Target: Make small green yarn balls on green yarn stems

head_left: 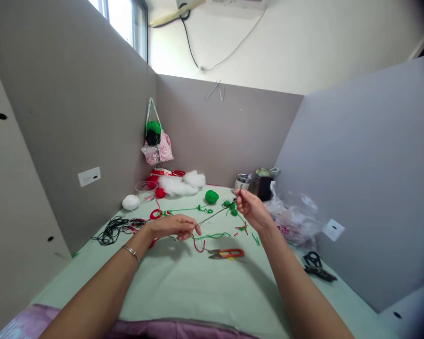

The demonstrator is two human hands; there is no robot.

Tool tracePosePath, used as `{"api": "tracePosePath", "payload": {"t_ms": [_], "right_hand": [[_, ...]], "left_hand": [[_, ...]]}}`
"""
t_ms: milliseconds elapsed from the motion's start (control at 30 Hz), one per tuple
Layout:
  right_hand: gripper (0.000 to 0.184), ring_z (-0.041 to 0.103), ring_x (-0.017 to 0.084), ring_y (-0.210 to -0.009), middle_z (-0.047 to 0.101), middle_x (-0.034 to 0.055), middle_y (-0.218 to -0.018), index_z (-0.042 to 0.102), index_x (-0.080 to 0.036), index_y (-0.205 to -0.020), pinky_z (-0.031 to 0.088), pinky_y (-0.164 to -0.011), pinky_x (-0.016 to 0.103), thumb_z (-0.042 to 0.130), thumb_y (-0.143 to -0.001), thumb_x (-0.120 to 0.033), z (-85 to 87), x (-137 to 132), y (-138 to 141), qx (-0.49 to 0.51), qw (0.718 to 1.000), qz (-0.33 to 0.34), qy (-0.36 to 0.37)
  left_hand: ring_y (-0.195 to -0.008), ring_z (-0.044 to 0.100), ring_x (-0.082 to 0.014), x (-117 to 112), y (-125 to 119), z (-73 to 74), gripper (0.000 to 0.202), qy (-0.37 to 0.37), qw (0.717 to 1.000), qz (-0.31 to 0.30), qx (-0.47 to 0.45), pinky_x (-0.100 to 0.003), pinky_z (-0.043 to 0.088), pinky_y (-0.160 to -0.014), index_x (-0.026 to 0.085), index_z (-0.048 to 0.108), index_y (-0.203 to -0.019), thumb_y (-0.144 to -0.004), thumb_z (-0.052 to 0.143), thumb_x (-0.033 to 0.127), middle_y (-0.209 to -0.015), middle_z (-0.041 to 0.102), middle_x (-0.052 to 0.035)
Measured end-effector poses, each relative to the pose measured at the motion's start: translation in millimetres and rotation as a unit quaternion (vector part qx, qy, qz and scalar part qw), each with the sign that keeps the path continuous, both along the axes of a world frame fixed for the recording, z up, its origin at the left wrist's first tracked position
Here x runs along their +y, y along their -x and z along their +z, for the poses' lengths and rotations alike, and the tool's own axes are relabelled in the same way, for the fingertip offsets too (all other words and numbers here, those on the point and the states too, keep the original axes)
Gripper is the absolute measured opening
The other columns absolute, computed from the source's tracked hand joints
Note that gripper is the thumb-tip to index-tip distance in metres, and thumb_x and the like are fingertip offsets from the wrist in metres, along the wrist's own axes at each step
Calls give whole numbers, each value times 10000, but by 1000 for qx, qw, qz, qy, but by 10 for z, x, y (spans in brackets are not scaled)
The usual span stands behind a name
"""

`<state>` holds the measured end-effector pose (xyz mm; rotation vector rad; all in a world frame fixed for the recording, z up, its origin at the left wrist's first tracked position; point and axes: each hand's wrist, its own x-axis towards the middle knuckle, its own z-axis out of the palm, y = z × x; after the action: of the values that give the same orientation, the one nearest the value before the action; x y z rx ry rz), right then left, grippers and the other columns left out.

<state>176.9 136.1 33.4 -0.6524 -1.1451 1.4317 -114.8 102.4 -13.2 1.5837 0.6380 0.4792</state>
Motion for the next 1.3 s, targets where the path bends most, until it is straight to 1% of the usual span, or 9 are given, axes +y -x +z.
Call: {"api": "tracePosePath", "payload": {"t_ms": [100, 267, 567, 800, 900, 967, 1067, 1133, 1300], "right_hand": [[190, 481, 31, -453, 560, -51, -580, 644, -147, -845, 395, -392, 111, 758, -734, -251, -181, 264, -329, 94, 992, -60, 62], [144, 436, 28, -404, 498, -73, -515, 612, -152, -825, 356, -348, 102, 732, -752, -185, -384, 454, -552, 119, 984, -99, 83], [92, 476, 11, -425, 548, -57, -574, 590, -164, -805, 411, -386, 76, 679, -821, -182, -439, 534, -722, 162, 972, -145, 87], [130, 407, 6, -384, 487, -78, -513, 573, -168, -750, 355, -350, 66, 681, -813, -205, -351, 480, -809, 133, 975, -164, 66], [142, 390, 14, -391, 490, -69, -513, 620, -144, -789, 315, -340, 90, 732, -755, -224, -285, 387, -607, 80, 989, -115, 57], [188, 401, 25, -413, 517, -50, -536, 642, -128, -810, 316, -359, 113, 764, -721, -242, -240, 289, -393, 41, 996, -63, 55], [250, 378, 31, -420, 504, -44, -529, 655, -122, -835, 282, -383, 138, 750, -748, -336, -168, 86, -53, -45, 998, 34, 26], [280, 288, 27, -392, 440, -68, -468, 658, -130, -868, 214, -380, 152, 689, -805, -401, -128, -65, 140, -105, 990, 94, -11], [315, 209, 37, -390, 351, -93, -409, 676, -134, -918, 155, -397, 182, 610, -862, -437, -146, -338, 464, -215, 964, 146, -55]], "left_hand": [[-460, 248, -60, 99, 256, -92, 338, 6, 987, 131, -96, -189, 220, -449, 125, 667, -918, -874, 562, 443, -505, 337, 67], [-459, 285, -38, 265, 459, -131, 248, 40, 930, 262, -256, -140, 245, -431, 126, 633, -925, -847, 632, 362, -538, 341, 76], [-410, 352, -29, 394, 731, -65, 57, 57, 756, 471, -451, -128, 283, -392, 98, 612, -836, -825, 577, 143, -506, 378, 76], [-501, 459, -89, 416, 766, -122, 97, -52, 723, 616, -308, -199, 367, -521, 159, 622, -815, -768, 604, 242, -570, 523, 28], [-853, 585, -226, 364, 642, -139, 129, -228, 735, 634, -75, -341, 436, -784, 196, 659, -736, -747, 652, 324, -796, 671, -50], [-1069, 522, -301, 313, 544, -139, 154, -353, 681, 637, 76, -440, 351, -952, 207, 669, -674, -746, 663, 343, -977, 680, -75], [-1133, 476, -300, 226, 391, -109, 120, -416, 638, 641, 93, -448, 290, -1018, 225, 694, -845, -737, 675, 275, -1093, 635, -80], [-1094, 498, -270, 158, 267, -78, 219, -402, 670, 624, 12, -396, 324, -998, 224, 674, -942, -725, 689, 247, -1070, 627, -73], [-935, 573, -198, -74, -162, -24, 284, -166, 873, 425, -173, -274, 417, -803, 202, 658, -977, -736, 717, 342, -1025, 654, -62]]}}
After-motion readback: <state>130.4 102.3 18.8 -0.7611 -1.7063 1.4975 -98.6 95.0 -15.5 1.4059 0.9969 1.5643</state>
